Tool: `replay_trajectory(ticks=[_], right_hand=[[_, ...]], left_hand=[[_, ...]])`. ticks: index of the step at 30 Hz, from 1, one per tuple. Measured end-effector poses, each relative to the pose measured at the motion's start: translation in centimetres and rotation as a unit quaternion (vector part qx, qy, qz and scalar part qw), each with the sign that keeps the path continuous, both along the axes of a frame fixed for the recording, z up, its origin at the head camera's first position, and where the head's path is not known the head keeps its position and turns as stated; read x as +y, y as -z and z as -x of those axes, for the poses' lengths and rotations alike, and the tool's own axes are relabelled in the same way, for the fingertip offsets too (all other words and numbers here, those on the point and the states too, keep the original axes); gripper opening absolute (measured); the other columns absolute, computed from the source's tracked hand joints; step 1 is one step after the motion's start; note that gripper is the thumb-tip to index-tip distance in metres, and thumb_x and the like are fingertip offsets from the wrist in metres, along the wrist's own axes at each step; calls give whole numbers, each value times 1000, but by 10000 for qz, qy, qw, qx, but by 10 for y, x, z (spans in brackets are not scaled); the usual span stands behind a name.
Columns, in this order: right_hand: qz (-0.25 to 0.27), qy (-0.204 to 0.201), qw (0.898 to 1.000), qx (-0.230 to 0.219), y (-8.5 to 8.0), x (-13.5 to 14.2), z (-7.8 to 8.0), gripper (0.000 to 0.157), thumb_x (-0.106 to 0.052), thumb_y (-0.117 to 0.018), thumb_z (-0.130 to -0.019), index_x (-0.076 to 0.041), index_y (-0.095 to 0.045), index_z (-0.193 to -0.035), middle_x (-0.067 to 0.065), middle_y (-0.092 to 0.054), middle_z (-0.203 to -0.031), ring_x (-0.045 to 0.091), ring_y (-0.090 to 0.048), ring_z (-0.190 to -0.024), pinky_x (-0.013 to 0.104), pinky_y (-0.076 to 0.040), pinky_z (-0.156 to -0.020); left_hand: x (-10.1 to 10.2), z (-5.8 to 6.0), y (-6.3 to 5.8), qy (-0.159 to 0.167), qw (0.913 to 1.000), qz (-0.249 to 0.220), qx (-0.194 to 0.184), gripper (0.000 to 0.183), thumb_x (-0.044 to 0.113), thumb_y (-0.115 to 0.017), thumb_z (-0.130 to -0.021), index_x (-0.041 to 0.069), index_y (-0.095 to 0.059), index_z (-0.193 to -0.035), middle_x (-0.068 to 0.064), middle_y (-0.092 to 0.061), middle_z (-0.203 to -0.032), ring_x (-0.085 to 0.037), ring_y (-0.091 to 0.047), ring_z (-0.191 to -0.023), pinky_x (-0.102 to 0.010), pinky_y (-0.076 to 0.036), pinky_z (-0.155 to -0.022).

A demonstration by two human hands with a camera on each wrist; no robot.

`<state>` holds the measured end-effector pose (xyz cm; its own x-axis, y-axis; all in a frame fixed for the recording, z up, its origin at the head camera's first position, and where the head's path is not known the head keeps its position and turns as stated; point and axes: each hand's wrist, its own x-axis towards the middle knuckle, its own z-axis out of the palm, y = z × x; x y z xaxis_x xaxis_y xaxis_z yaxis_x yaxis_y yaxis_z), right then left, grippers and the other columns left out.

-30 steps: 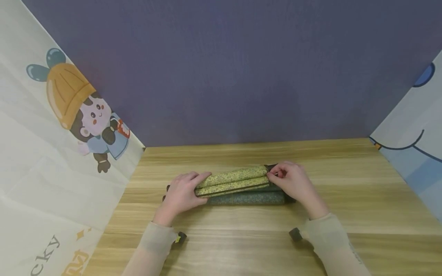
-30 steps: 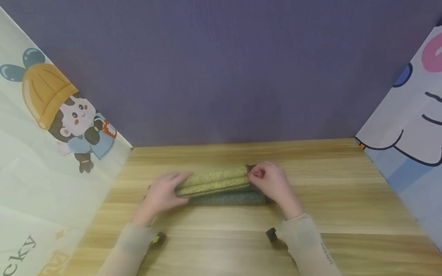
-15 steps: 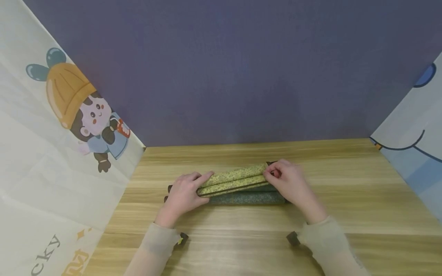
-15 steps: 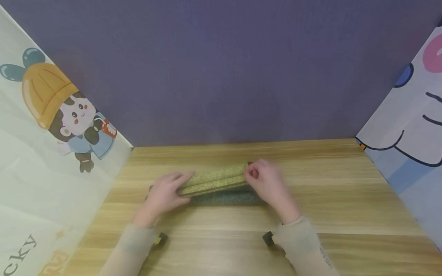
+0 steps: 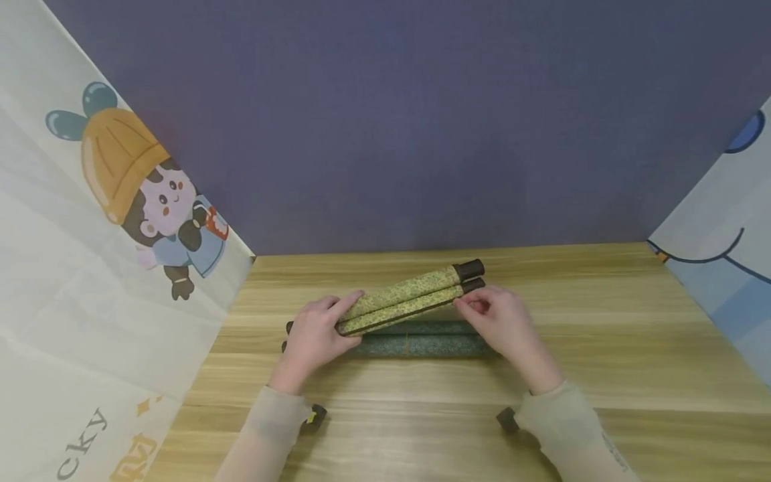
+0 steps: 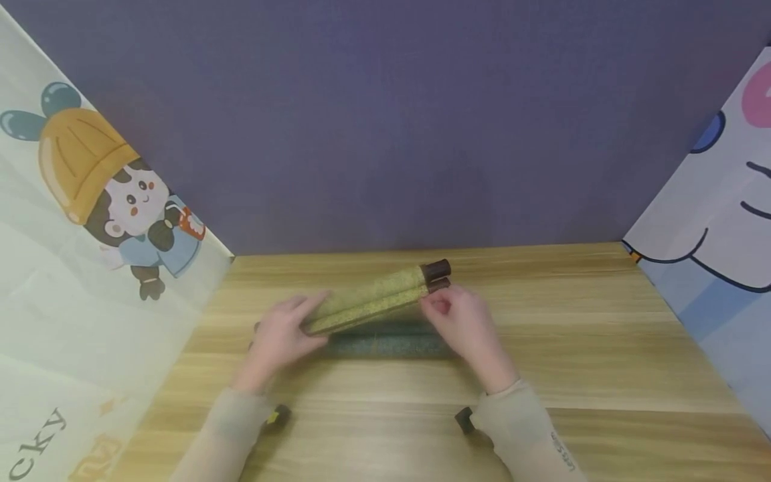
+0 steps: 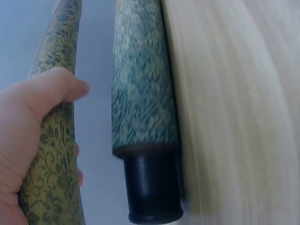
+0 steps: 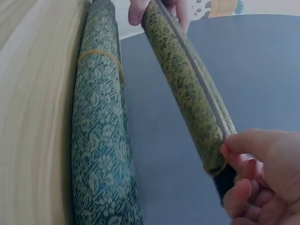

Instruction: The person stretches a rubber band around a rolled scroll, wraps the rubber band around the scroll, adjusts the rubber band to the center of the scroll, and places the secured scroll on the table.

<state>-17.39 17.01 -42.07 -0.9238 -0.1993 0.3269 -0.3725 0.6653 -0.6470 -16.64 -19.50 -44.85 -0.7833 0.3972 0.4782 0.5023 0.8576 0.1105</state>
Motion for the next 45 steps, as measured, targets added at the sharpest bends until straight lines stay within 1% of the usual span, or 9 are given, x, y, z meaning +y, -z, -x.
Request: replay_trajectory(ticks=[5,9,14,17,21,26,33,40,45], right_hand=[[231,-112,9976,-648,10,7,9,27,-30,-80,-103,-3,-83,-101,0,-73,-83,15,-62,-74,36,-54,-69],[430,-185,9955,-825,20,9,15,27,-30,-79,-103,-3,-84,-104,4,-79,-92,15,-67,-79,36,-57,-72],[389,-782,9950,-486,25,4,14,19,-23,-80,-103,-8,-85,-112,3,-81,-105,10,-65,-78,29,-55,-66],[267,-1176,9922,-303,25,1,11,16,-20,-82,-101,-10,-85,-113,-3,-80,-104,7,-65,-79,27,-55,-65],[160,-1316,9910,-179,24,-4,8,14,-20,-81,-101,-11,-86,-111,-5,-80,-102,3,-63,-76,26,-55,-64],[49,-1152,9928,321,23,-5,7,12,-15,-83,-99,-9,-86,-108,-2,-81,-98,2,-60,-70,25,-54,-61],[-138,-834,9927,858,21,3,8,5,-14,-82,-99,-9,-85,-100,-8,-72,-84,4,-61,-71,27,-56,-63],[-631,-795,9924,697,16,11,8,5,-13,-82,-96,-8,-81,-97,-5,-73,-84,6,-63,-72,28,-59,-67],[-622,-842,9936,436,13,14,9,4,-11,-82,-94,-10,-82,-97,-5,-73,-86,7,-65,-75,29,-60,-67]], left_hand=[[-1,-1,-3,63,9998,-174,-53,96,34,-107,-67,23,-66,-153,-9,-77,-105,-27,-72,-83,-47,-64,-75],[1,-1,-5,160,9994,-315,-32,94,33,-107,-67,21,-67,-151,-9,-78,-103,-24,-71,-77,-44,-63,-69],[4,-2,-4,-21,9989,-427,-197,91,32,-107,-68,21,-68,-150,-9,-77,-100,-21,-66,-71,-43,-61,-65],[5,-3,-5,-106,9985,-424,-326,89,32,-106,-68,20,-69,-149,-7,-76,-96,-18,-63,-68,-42,-59,-63],[7,-4,-5,-79,9986,-341,-392,87,34,-105,-70,21,-70,-148,-7,-76,-95,-18,-63,-68,-43,-60,-64],[7,-3,-1,-208,9984,-221,-482,89,37,-105,-70,22,-68,-150,-6,-76,-98,-19,-66,-71,-43,-60,-65],[6,-1,1,-183,9989,-29,-436,91,38,-105,-69,25,-67,-151,-6,-76,-99,-21,-67,-74,-42,-61,-65],[7,0,-1,-15,9994,177,-308,91,38,-105,-68,26,-68,-150,-5,-76,-97,-21,-67,-74,-43,-62,-69],[8,-1,-1,-9,9992,192,-347,91,38,-105,-68,24,-68,-150,-7,-77,-100,-22,-69,-76,-44,-63,-71]])
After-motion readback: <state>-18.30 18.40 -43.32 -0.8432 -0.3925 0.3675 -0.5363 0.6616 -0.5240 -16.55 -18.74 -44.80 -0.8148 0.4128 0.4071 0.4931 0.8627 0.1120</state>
